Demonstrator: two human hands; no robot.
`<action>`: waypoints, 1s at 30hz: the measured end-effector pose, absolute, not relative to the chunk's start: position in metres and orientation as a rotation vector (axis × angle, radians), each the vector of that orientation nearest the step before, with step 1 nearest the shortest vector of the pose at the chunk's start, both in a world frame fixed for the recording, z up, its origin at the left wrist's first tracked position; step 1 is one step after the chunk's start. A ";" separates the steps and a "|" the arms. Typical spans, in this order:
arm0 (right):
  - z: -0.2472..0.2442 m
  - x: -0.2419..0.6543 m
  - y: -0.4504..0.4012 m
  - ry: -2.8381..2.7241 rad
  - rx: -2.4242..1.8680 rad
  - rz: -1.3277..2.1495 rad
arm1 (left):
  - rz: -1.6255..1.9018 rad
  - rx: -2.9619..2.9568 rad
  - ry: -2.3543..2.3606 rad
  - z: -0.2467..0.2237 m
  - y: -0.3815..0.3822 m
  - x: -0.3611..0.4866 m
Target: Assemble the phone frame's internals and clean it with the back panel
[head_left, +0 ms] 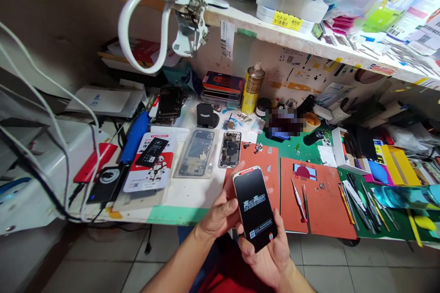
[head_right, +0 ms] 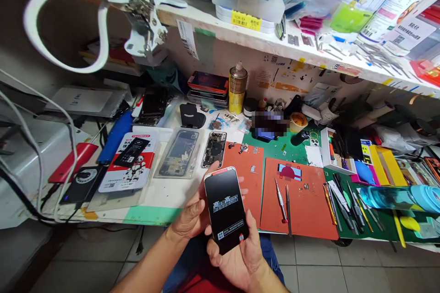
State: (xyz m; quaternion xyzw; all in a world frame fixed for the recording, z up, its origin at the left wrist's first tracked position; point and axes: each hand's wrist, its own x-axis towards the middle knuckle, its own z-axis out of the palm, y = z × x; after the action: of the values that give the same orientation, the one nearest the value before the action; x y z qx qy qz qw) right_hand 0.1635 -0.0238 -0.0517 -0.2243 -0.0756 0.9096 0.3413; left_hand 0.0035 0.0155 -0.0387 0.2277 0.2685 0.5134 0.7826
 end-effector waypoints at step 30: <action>-0.041 0.187 -0.014 -0.556 -0.743 2.096 | 1.270 0.638 1.271 -0.005 0.021 -0.034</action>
State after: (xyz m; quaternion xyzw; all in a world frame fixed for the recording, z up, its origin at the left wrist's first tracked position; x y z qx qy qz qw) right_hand 0.1868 -0.0143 -0.0409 -0.2954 -0.2209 0.8333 0.4118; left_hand -0.0338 0.0214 -0.0047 0.2727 0.5436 0.5431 0.5790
